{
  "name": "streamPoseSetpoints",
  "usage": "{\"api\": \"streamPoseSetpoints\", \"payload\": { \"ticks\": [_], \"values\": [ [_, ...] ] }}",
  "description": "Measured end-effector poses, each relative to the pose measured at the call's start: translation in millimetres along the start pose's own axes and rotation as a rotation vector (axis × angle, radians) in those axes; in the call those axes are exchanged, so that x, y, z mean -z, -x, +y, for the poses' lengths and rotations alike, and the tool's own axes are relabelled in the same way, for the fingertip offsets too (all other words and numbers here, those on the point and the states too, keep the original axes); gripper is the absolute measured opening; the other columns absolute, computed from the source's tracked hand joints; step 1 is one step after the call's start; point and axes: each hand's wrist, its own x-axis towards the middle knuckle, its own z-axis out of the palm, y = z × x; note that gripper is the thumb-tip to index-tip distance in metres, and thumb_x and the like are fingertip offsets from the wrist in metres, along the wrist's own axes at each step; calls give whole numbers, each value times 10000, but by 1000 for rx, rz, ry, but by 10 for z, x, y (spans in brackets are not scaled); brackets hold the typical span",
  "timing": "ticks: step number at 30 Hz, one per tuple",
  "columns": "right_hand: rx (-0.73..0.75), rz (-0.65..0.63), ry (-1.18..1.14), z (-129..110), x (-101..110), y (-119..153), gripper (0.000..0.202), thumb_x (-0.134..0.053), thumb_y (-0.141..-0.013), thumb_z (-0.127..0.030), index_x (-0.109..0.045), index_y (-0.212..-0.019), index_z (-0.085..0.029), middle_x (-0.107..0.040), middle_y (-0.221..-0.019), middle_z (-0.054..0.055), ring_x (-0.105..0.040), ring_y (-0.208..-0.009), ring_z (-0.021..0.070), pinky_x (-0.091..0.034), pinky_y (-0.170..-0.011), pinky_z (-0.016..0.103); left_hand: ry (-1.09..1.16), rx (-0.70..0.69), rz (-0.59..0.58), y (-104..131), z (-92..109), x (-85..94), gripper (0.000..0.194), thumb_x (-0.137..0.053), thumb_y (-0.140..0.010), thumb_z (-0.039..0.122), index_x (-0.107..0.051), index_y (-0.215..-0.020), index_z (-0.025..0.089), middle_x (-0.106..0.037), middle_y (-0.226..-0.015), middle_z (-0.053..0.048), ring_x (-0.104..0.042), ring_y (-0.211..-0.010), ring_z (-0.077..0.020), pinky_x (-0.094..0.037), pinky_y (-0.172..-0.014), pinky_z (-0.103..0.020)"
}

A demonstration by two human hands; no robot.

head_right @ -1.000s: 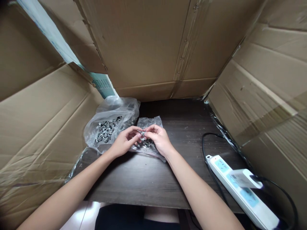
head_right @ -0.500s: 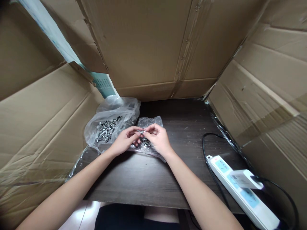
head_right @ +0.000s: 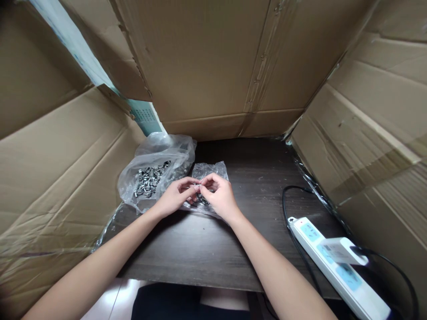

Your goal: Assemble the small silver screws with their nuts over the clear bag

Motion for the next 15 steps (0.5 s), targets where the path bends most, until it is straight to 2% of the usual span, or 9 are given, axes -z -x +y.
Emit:
{"api": "streamPoseSetpoints", "payload": {
  "ticks": [5, 10, 15],
  "values": [
    [17, 16, 33, -8, 5, 0, 206, -788, -735, -351, -633, -770, -219, -736, -876, 57, -697, -809, 224, -561, -801, 384, -7, -30, 30, -21, -27, 10, 322, -691, -852, 386, -673, -1056, 138, -693, -748, -17, -648, -623, -131, -547, -601, -239],
    [53, 44, 164, -4, 14, 13, 118, -754, -781, -304, -676, -793, -216, -772, -975, 87, -722, -873, 253, -564, -818, 407, -48, -52, 82, -24, -46, 14, 242, -689, -836, 343, -639, -949, 135, -663, -682, -5, -634, -590, -128, -531, -577, -232],
    [51, 9, 136, 26, 11, 19, 129, -755, -783, -308, -687, -793, -199, -771, -980, 103, -737, -939, 269, -584, -817, 399, -54, -71, 81, -16, -72, 10, 242, -702, -820, 351, -629, -910, 138, -666, -724, -14, -620, -597, -119, -515, -585, -224]
  ]
}}
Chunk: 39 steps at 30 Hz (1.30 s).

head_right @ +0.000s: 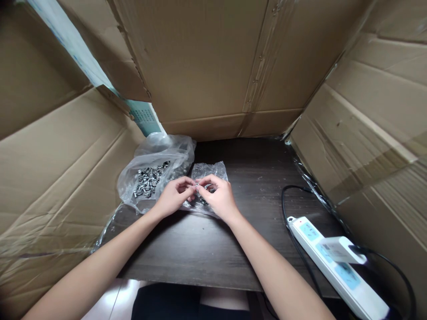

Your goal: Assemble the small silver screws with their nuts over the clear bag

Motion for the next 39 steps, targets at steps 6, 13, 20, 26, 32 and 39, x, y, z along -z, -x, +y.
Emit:
{"api": "streamPoseSetpoints", "payload": {
  "ticks": [6, 13, 20, 26, 32, 39],
  "values": [
    [-6, -34, -76, 53, 12, -21, 193, -789, -745, -325, -672, -783, -177, -762, -1022, 110, -748, -919, 244, -604, -850, 381, 2, -4, 18, 9, 5, 4, 247, -717, -809, 344, -622, -915, 142, -659, -703, -4, -625, -612, -121, -521, -603, -220],
    [-3, -41, -88, 48, 31, -40, 181, -782, -756, -328, -693, -817, -183, -772, -888, 79, -749, -810, 219, -621, -789, 356, 22, -22, -8, 12, 34, 2, 296, -715, -835, 411, -626, -936, 147, -664, -755, -11, -641, -635, -125, -539, -610, -225],
    [137, -37, 84, -20, 63, -38, 183, -721, -816, -261, -779, -979, -201, -784, -939, 69, -739, -828, 203, -607, -791, 341, -11, -40, -20, 6, 14, 16, 288, -675, -874, 427, -607, -955, 159, -637, -815, -11, -611, -663, -117, -498, -556, -197],
    [314, -17, 288, -73, 74, -15, 159, -668, -846, -161, -791, -925, -224, -786, -911, 36, -725, -798, 188, -578, -773, 310, 20, 2, -35, 14, 22, -4, 293, -652, -880, 433, -601, -953, 154, -637, -830, -21, -621, -683, -127, -493, -549, -199],
    [387, -21, 374, -58, 71, 6, 175, -638, -867, -140, -769, -950, -221, -784, -925, 30, -718, -796, 181, -554, -777, 294, -109, -76, -23, 21, 5, 20, 258, -605, -922, 410, -607, -977, 158, -648, -827, -25, -633, -706, -144, -505, -594, -226],
    [322, -13, 425, -12, 57, -2, 182, -621, -925, -298, -709, -810, -188, -714, -715, 17, -627, -619, 138, -452, -601, 242, -330, -231, 16, 73, 61, 18, 185, -592, -934, 338, -639, -982, 165, -680, -836, -20, -619, -697, -132, -481, -640, -227]
  ]
}}
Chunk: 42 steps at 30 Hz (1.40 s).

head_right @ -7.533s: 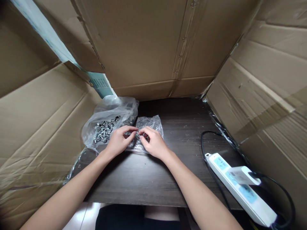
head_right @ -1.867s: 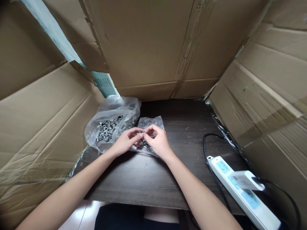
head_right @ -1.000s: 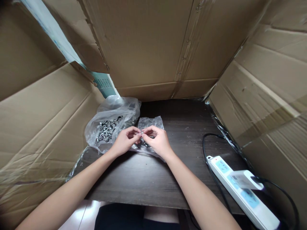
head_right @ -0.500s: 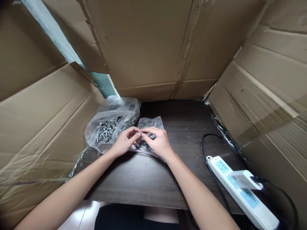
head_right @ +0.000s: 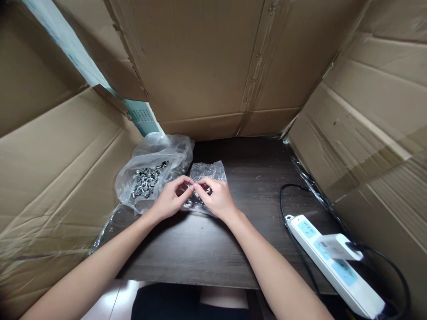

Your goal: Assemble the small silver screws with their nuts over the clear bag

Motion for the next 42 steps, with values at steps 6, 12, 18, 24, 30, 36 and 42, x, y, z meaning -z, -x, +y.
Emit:
{"api": "streamPoseSetpoints", "payload": {
  "ticks": [6, 12, 18, 24, 30, 36, 42],
  "values": [
    [-67, -232, 5, -1, 36, 26, 620, -348, -1046, -441, -557, -525, -178, -552, -517, 2, -533, -528, 119, -375, -591, 264, -87, -45, 89, -15, 46, 0, 150, -587, -929, 307, -641, -966, 172, -684, -856, -15, -611, -682, -121, -463, -620, -216],
    [-76, -165, 4, -56, 69, 37, 278, -501, -978, -400, -676, -962, -185, -578, -640, -17, -514, -555, 135, -386, -577, 264, -91, -4, 142, -45, 17, 55, 162, -591, -923, 332, -646, -960, 183, -685, -832, -8, -609, -671, -125, -463, -617, -218],
    [-38, -178, 138, -99, 67, 38, 419, -488, -979, -428, -613, -648, -203, -532, -549, -4, -480, -532, 136, -342, -568, 277, -123, -28, 155, -25, 30, 30, 172, -588, -927, 340, -646, -969, 184, -698, -879, -26, -621, -676, -132, -482, -626, -226],
    [-117, -48, 100, -64, 36, 40, 242, -554, -938, -422, -642, -859, -210, -539, -597, -26, -492, -544, 133, -338, -556, 259, -170, -77, 130, -26, 23, 44, 165, -581, -939, 329, -646, -978, 182, -696, -902, -31, -623, -690, -130, -486, -640, -226],
    [-76, -173, 20, -10, 7, 34, 255, -467, -989, -329, -573, -795, -204, -564, -666, -14, -500, -600, 134, -367, -595, 256, -204, -165, -1, 7, 9, 22, 158, -566, -948, 301, -636, -1003, 170, -688, -921, -43, -624, -702, -127, -501, -662, -230],
    [-65, -84, 43, -10, 10, 33, 316, -433, -1008, -334, -505, -728, -208, -536, -642, -13, -480, -578, 132, -340, -576, 265, -191, -145, -28, 5, 32, 47, 237, -587, -947, 331, -648, -1126, 189, -699, -963, -52, -644, -750, -146, -515, -679, -242],
    [-90, -69, 36, -7, 20, 21, 251, -461, -987, -330, -520, -773, -214, -547, -647, -16, -483, -575, 137, -354, -577, 265, -110, -70, 14, -3, 33, 49, 248, -571, -952, 330, -677, -1133, 197, -727, -1011, -60, -677, -795, -164, -536, -704, -256]
  ]
}}
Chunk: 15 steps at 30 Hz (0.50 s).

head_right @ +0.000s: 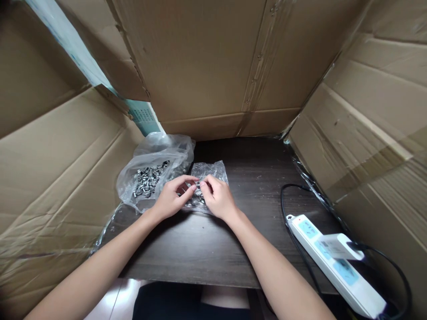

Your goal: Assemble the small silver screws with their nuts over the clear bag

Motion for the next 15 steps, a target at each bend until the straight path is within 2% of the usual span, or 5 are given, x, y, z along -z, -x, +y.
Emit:
{"api": "streamPoseSetpoints", "payload": {
  "ticks": [8, 15],
  "values": [
    [5, 5, -22, -8, -9, 9, 253, -447, -992, -326, -521, -779, -211, -545, -665, -12, -499, -604, 143, -371, -602, 270, 150, 135, 5, -16, -23, -21, 230, -674, -878, 359, -694, -1006, 170, -735, -974, -55, -677, -761, -152, -534, -682, -242],
    [21, 34, -26, -8, -21, -1, 268, -423, -1008, -326, -526, -787, -215, -572, -697, -2, -530, -633, 149, -396, -626, 268, 298, 185, -10, -15, -51, -67, 294, -740, -817, 340, -678, -1042, 161, -727, -993, -73, -688, -795, -157, -541, -657, -225]
  ]
}}
